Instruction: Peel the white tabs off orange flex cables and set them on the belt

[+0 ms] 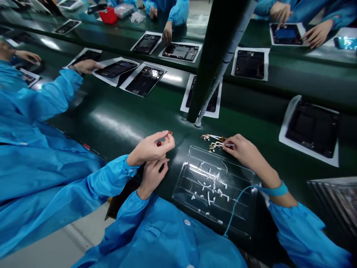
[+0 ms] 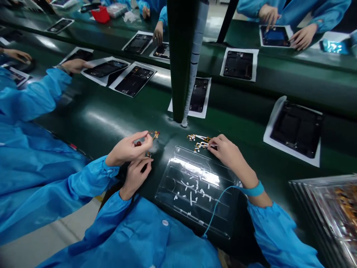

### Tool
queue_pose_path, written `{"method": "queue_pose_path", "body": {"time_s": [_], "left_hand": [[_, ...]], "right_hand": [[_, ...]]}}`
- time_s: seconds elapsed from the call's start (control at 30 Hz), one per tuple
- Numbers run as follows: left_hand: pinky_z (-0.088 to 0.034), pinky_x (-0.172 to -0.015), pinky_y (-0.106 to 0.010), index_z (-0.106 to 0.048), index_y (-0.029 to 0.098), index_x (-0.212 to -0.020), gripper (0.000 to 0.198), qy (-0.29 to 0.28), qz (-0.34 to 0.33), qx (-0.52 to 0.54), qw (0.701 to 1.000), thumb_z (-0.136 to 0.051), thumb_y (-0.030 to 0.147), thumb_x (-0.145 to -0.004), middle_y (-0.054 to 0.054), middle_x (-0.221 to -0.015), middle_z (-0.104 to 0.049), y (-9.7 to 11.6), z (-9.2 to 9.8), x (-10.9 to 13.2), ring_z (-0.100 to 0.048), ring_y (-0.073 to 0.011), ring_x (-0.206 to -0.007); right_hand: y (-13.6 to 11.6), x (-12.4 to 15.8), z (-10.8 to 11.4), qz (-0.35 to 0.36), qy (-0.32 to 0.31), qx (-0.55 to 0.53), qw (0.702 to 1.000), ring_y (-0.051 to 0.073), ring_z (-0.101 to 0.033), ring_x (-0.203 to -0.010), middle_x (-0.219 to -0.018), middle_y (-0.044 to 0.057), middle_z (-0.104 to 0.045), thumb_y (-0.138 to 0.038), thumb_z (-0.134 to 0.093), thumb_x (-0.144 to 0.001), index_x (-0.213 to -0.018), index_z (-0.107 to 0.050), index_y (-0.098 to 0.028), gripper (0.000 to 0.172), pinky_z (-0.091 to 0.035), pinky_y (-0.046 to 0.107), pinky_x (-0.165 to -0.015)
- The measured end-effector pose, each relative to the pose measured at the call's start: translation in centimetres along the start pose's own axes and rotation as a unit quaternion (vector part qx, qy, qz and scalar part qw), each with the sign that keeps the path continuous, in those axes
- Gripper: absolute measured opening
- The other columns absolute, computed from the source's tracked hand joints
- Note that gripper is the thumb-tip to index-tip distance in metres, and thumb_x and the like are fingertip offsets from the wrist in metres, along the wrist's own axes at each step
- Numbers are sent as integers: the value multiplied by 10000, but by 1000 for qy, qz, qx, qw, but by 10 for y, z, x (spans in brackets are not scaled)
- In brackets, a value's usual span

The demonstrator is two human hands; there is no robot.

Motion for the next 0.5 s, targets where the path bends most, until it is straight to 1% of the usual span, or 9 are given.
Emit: {"method": "queue_pose_path", "body": {"time_s": [0.03, 0.07, 0.1, 0.13, 0.2, 0.27, 0.33, 0.43, 0.5], "left_hand": [[-542, -521, -236, -680, 186, -1222, 415, 15, -96, -159, 982, -514, 9, -886, -109, -955, -650, 2, 6, 3, -663, -164, -801], [-545, -549, -228, -703, 161, -1176, 362, 25, -217, -387, 896, -501, 39, -902, -110, -917, -657, 1, 7, 8, -671, -156, -811], [-560, -592, -238, -712, 178, -1141, 341, 49, -350, -608, 711, -455, 97, -933, -93, -882, -661, -7, 4, 18, -681, -145, -816], [-594, -686, -319, -728, 197, -1085, 293, 58, -392, -672, 626, -484, 150, -930, -93, -895, -681, -25, 10, 21, -693, -171, -855], [-614, -892, -450, -759, 242, -955, 180, 67, -440, -692, 568, -591, 273, -899, -87, -938, -721, -56, 27, 22, -717, -228, -925], [-586, -978, -512, -767, 285, -921, 155, 70, -480, -681, 549, -622, 328, -886, -84, -982, -743, -75, 39, 21, -718, -260, -964], [-586, -961, -515, -765, 326, -958, 166, 64, -511, -673, 531, -609, 338, -903, -74, -988, -756, -83, 41, 21, -714, -264, -958], [-595, -896, -468, -754, 349, -995, 183, 47, -537, -658, 526, -578, 336, -949, -48, -955, -763, -85, 30, 22, -711, -244, -906], [-592, -859, -432, -759, 323, -985, 190, 22, -539, -634, 554, -570, 336, -973, -40, -939, -758, -89, 15, 23, -704, -231, -877]], "right_hand": [[0, -1, 2, 1, -1, -9, 1000, 153, -570, -703, -957, 67, -622, -556, -590, -910, -941, -724, -197, 385, -457, 314, -641], [-1, -2, 4, 2, -5, -20, 1000, 152, -571, -691, -932, 65, -630, -566, -592, -905, -896, -717, -194, 392, -459, 314, -640], [-1, -3, 7, 4, -12, -32, 999, 150, -570, -671, -894, 58, -642, -578, -596, -900, -860, -711, -194, 402, -456, 311, -630], [-1, -4, 10, 4, -20, -44, 999, 148, -567, -644, -843, 49, -652, -589, -599, -897, -835, -708, -197, 412, -450, 306, -613], [0, -5, 18, -1, -30, -66, 997, 147, -559, -588, -734, 31, -660, -608, -595, -898, -827, -719, -204, 428, -428, 296, -569], [2, -4, 29, -9, -26, -84, 996, 152, -576, -576, -710, 36, -687, -617, -598, -898, -872, -748, -210, 434, -423, 296, -555], [3, 1, 42, -18, -9, -97, 995, 161, -618, -608, -769, 61, -732, -606, -622, -888, -915, -773, -212, 422, -448, 306, -579], [0, 18, 65, -34, 38, -107, 993, 178, -656, -658, -823, 87, -757, -559, -658, -879, -924, -789, -210, 375, -471, 325, -621], [-4, 37, 82, -47, 86, -109, 989, 188, -660, -694, -850, 93, -756, -538, -674, -876, -927, -789, -211, 350, -477, 341, -650]]}}
Point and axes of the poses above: each hand's wrist, its own x-axis away from the middle knuckle, its own z-axis out of the back of the hand, y = z × x, the point moved 6 cm from there along -x, towards the middle knuckle
